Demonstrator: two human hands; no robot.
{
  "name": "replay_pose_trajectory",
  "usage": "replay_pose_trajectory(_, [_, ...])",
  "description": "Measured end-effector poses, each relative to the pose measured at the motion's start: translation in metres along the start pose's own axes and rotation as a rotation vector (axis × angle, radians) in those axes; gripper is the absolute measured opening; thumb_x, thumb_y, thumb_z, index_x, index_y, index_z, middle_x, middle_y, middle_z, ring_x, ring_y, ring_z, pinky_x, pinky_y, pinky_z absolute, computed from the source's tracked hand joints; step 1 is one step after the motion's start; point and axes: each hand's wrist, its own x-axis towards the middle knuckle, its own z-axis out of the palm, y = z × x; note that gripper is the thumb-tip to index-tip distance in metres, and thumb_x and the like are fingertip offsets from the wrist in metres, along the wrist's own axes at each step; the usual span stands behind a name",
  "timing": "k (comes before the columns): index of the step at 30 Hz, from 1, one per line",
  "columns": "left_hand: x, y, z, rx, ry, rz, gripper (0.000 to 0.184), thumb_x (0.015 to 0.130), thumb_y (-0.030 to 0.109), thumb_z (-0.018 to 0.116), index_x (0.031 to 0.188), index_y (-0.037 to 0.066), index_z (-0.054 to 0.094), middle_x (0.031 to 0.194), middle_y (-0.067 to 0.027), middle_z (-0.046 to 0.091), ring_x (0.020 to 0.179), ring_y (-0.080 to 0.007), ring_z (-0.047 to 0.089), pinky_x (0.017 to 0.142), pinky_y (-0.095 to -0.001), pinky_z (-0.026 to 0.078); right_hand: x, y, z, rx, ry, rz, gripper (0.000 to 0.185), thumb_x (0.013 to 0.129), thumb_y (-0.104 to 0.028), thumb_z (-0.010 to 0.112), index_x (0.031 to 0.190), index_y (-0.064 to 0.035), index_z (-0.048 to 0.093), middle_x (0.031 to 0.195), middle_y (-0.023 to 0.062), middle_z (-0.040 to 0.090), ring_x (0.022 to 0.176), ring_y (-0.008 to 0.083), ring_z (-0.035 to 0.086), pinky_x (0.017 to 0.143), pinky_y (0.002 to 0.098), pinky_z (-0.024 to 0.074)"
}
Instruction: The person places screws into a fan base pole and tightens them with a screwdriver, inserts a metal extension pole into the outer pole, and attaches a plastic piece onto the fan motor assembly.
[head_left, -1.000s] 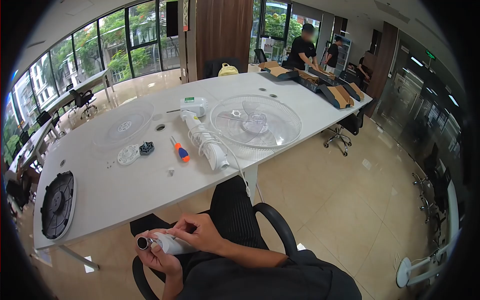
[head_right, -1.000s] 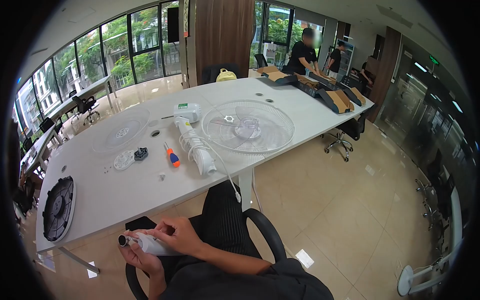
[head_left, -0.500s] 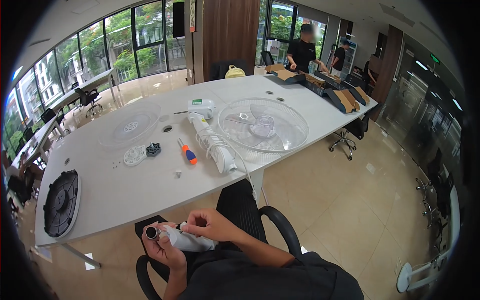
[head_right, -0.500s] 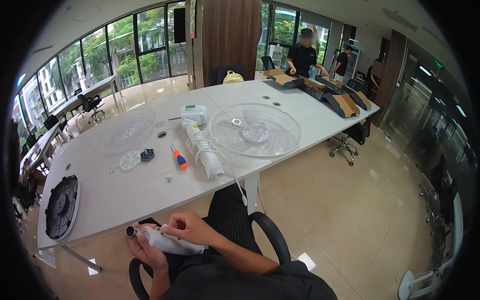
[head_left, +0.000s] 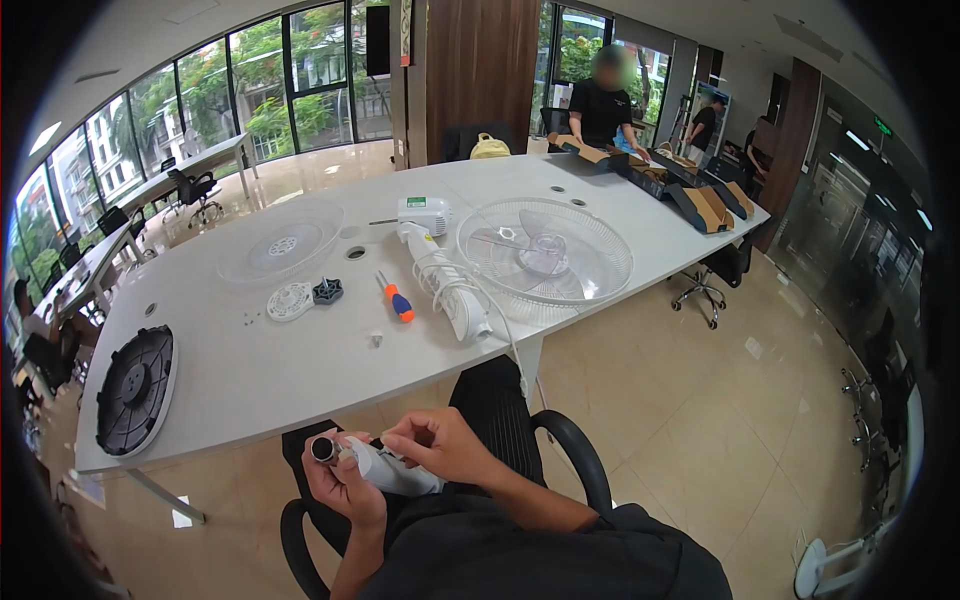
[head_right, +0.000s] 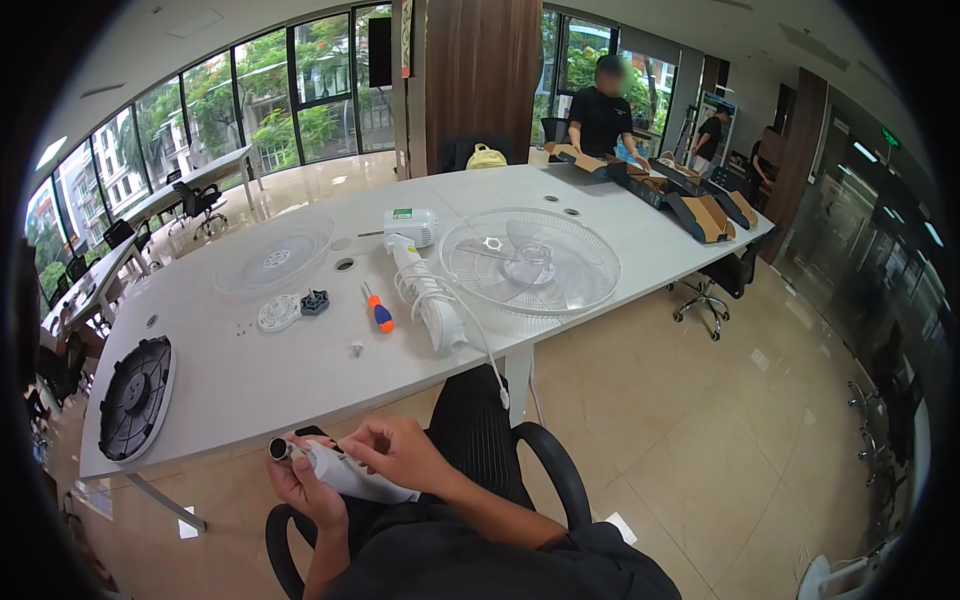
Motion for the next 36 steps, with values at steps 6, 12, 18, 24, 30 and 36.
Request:
replay_pose_trajectory(6, [0.01,-0.001,0.006,-0.077,-0.001,-0.078,0.033,0.092,0.022,0.06,0.111,-0.004,0.051,0.087,-0.0104,0.059,0.077,-0.0189,0.063,0.073,-0.0302,0.05,0.009,-0.01,-0.02,-0.07,-0.121,0.037,0.016,0.089,-0.015,0.069,0.088,0.0013,0.066,0.066,0.001,0.063,0.056,0.005,0.057,0.051,0.0202,0.0439])
replay_pose_trajectory(12, [0.022,-0.014,0.011,0.048,-0.083,-0.068,0.026,0.096,0.016,0.053,0.114,-0.003,0.055,0.095,-0.0062,0.06,0.081,-0.0115,0.059,0.075,-0.0267,0.048,0.026,0.001,-0.012,-0.372,0.086,0.107,0.057,0.099,-0.039,0.051,0.061,0.0008,0.064,0.047,0.0055,0.058,0.042,0.0103,0.054,0.043,0.0275,0.0424])
replay_pose_trajectory(18, [0.036,-0.026,0.015,-0.071,-0.15,-0.12,0.03,0.097,0.025,0.058,0.112,-0.002,0.055,0.083,-0.0089,0.066,0.075,-0.0118,0.061,0.071,-0.0244,0.047,0.033,0.023,-0.001,-0.109,0.286,-0.037,0.019,0.093,-0.018,0.062,0.09,0.0006,0.064,0.067,0.0021,0.061,0.059,0.0074,0.057,0.056,0.0231,0.0479])
replay_pose_trajectory(24, [0.036,-0.025,0.013,-0.08,-0.155,-0.153,0.033,0.097,0.027,0.058,0.113,-0.003,0.054,0.083,-0.0083,0.065,0.076,-0.013,0.063,0.072,-0.025,0.048,0.023,0.021,-0.012,0.023,0.106,-0.083,0.021,0.092,-0.018,0.064,0.089,0.0025,0.065,0.069,0.0023,0.063,0.06,0.0054,0.058,0.056,0.0222,0.048])
replay_pose_trajectory(30, [0.033,-0.027,0.015,0.002,-0.125,-0.103,0.037,0.095,0.03,0.061,0.111,-0.002,0.055,0.081,-0.0081,0.064,0.075,-0.0126,0.062,0.07,-0.0251,0.048,0.029,0.026,-0.016,-0.127,0.039,0.191,0.041,0.093,-0.033,0.061,0.073,0.0018,0.066,0.059,0.0053,0.061,0.056,0.0086,0.058,0.051,0.0235,0.0427])
replay_pose_trajectory(36, [0.031,-0.026,0.011,0.054,-0.146,-0.135,0.026,0.094,0.019,0.061,0.108,-0.002,0.056,0.081,-0.0067,0.064,0.074,-0.0121,0.062,0.069,-0.0261,0.049,0.022,0.029,-0.016,0.141,0.064,-0.03,0.022,0.091,-0.008,0.063,0.11,0.0047,0.062,0.089,0.0045,0.065,0.078,0.0081,0.062,0.071,0.0237,0.0519])
